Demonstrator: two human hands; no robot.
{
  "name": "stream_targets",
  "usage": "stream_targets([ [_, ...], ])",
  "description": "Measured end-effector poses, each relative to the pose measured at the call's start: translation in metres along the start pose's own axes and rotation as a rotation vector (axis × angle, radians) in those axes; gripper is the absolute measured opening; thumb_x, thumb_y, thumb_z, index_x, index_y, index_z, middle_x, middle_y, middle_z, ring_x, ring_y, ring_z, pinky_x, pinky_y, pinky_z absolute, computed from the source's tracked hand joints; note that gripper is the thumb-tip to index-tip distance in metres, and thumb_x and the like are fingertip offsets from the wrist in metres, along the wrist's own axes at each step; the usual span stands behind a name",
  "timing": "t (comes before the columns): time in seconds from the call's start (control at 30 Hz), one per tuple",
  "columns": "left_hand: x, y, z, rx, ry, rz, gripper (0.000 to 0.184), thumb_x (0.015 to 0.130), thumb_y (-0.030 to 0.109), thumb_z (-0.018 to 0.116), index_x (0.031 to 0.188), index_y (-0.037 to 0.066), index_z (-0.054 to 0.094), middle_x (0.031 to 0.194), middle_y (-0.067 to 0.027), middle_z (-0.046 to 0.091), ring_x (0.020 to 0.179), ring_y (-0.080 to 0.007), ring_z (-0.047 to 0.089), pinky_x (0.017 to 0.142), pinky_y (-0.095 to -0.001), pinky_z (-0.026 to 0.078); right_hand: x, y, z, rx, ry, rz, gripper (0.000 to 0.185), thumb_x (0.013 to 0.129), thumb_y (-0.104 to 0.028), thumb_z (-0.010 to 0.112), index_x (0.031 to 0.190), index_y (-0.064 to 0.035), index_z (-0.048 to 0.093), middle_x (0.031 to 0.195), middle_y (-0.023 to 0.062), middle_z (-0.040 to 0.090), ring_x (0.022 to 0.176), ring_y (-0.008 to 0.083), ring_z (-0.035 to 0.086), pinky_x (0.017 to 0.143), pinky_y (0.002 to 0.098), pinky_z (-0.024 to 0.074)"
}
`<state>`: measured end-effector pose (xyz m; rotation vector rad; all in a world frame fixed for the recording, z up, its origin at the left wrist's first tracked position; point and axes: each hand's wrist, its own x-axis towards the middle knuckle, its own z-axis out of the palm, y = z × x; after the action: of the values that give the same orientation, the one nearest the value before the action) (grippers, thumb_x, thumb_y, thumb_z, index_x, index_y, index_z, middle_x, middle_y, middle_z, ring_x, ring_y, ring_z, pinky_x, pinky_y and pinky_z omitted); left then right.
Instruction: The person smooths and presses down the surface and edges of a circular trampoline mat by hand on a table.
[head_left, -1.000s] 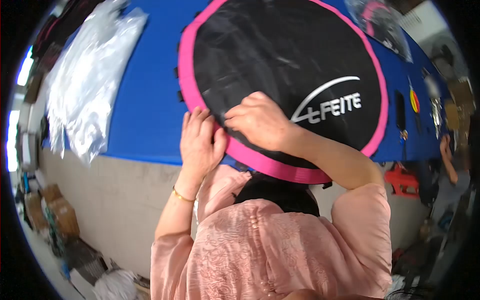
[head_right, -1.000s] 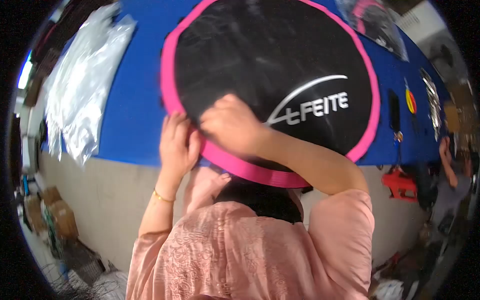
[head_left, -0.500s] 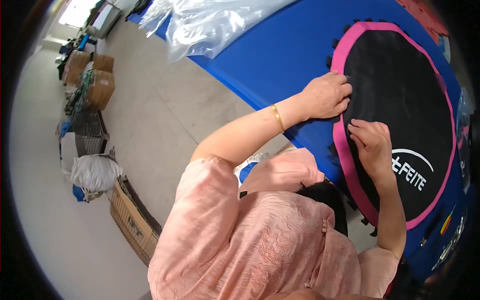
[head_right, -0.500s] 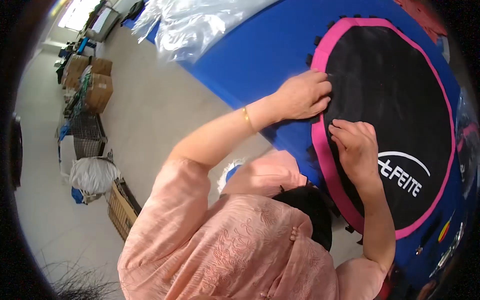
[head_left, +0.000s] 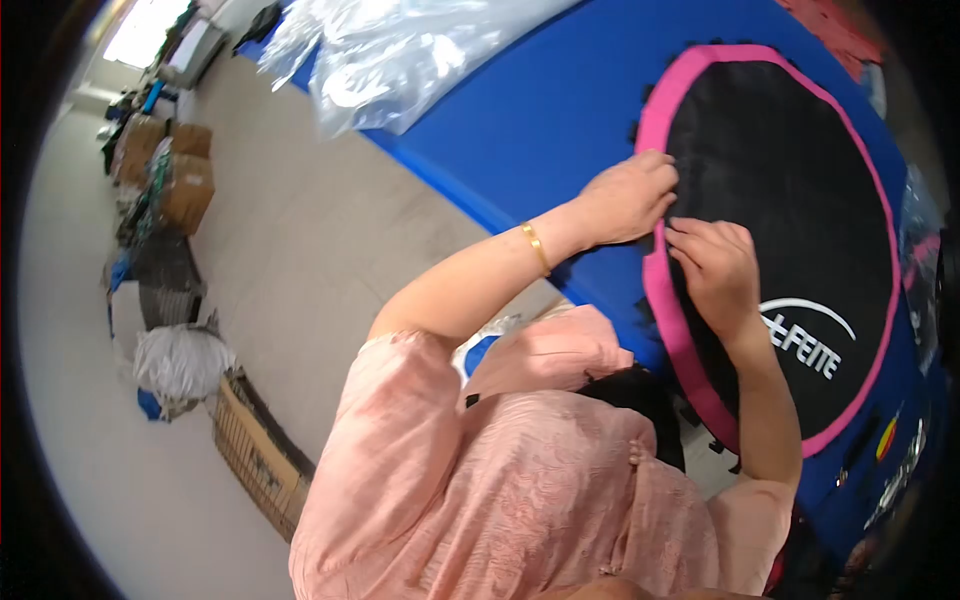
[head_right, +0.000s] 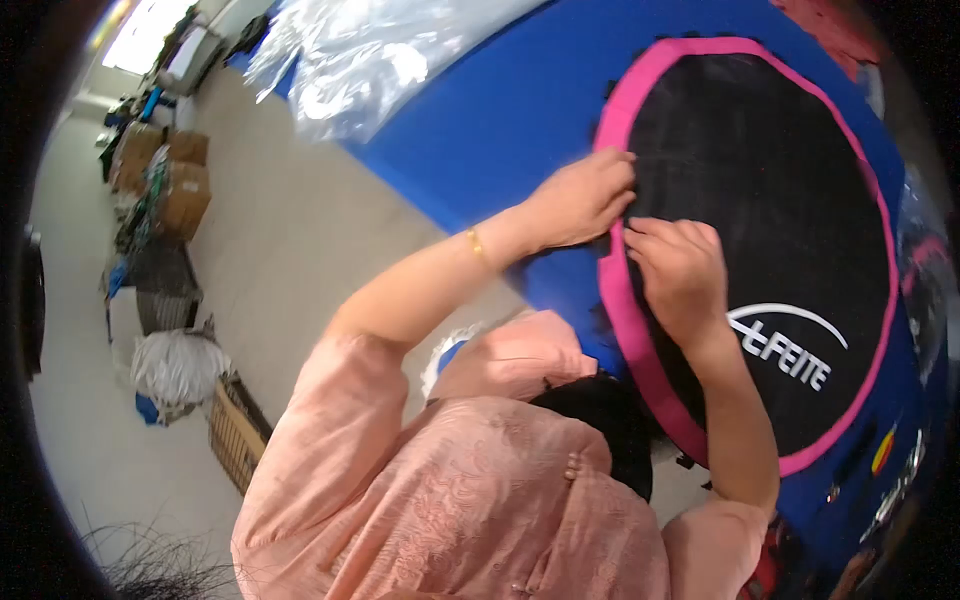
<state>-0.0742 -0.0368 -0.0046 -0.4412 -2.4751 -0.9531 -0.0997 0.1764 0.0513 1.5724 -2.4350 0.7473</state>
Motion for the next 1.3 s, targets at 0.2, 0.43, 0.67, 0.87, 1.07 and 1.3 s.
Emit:
stream_targets([
  [0.2, 0.001, 0.005, -0.002, 0.240, 0.007, -0.122, 0.039, 0.094, 0.015, 0.061, 0.130, -0.001, 0.060, 0.141, -0.0233, 0.056, 0.141, -0.0394, 0.047, 0.121, -0.0538, 0.033, -0.016, -0.004, -0.004, 0.014, -0.021, 0.007, 0.018, 0.085, -0.006, 0.071, 0.103, -0.0066, 0.077, 0.112, 0.0080, 0.076, 0.097, 0.0274, 0.068, 0.091, 0.0412, 0.0481],
  [0.43, 0.001, -0.002, -0.001, 0.188, -0.051, -0.134, 0.042, 0.097, 0.014, 0.057, 0.136, -0.002, 0.057, 0.148, -0.0235, 0.053, 0.146, -0.0396, 0.043, 0.124, -0.0541, 0.030, -0.017, -0.001, -0.003, -0.007, -0.037, 0.005, 0.020, 0.087, -0.006, 0.069, 0.105, -0.0066, 0.077, 0.113, 0.0062, 0.075, 0.098, 0.0253, 0.068, 0.093, 0.0410, 0.0474],
  [0.67, 0.001, -0.013, 0.005, 0.116, 0.068, -0.046, 0.039, 0.092, 0.014, 0.061, 0.127, -0.004, 0.061, 0.139, -0.0257, 0.058, 0.138, -0.0421, 0.049, 0.120, -0.0539, 0.035, -0.003, 0.012, 0.005, 0.050, -0.026, -0.039, 0.018, 0.083, -0.007, 0.072, 0.101, -0.0060, 0.078, 0.108, 0.0083, 0.075, 0.099, 0.0288, 0.069, 0.092, 0.0424, 0.0481],
  [0.87, 0.000, -0.019, 0.009, 0.148, 0.041, -0.059, 0.039, 0.092, 0.018, 0.061, 0.125, -0.003, 0.062, 0.137, -0.0240, 0.059, 0.135, -0.0400, 0.051, 0.121, -0.0529, 0.035, -0.015, -0.001, -0.008, 0.074, -0.112, 0.022, 0.021, 0.084, 0.001, 0.072, 0.103, -0.0024, 0.077, 0.112, 0.0101, 0.075, 0.100, 0.0282, 0.069, 0.094, 0.0401, 0.0485],
  [1.07, 0.003, -0.021, 0.011, 0.168, 0.051, -0.070, 0.038, 0.092, 0.018, 0.061, 0.124, -0.003, 0.062, 0.136, -0.0232, 0.058, 0.134, -0.0394, 0.051, 0.121, -0.0535, 0.034, -0.004, 0.007, 0.002, 0.090, -0.096, 0.062, 0.021, 0.084, 0.002, 0.072, 0.104, -0.0004, 0.076, 0.113, 0.0095, 0.075, 0.101, 0.0275, 0.068, 0.095, 0.0385, 0.0491],
  [1.3, 0.003, -0.021, 0.006, 0.130, 0.062, -0.074, 0.039, 0.091, 0.017, 0.062, 0.124, -0.004, 0.062, 0.137, -0.0240, 0.058, 0.136, -0.0403, 0.050, 0.122, -0.0520, 0.033, -0.018, -0.002, -0.010, 0.075, -0.142, 0.085, 0.022, 0.084, 0.001, 0.072, 0.105, -0.0044, 0.078, 0.116, 0.0082, 0.074, 0.105, 0.0286, 0.067, 0.096, 0.0400, 0.0485],
])
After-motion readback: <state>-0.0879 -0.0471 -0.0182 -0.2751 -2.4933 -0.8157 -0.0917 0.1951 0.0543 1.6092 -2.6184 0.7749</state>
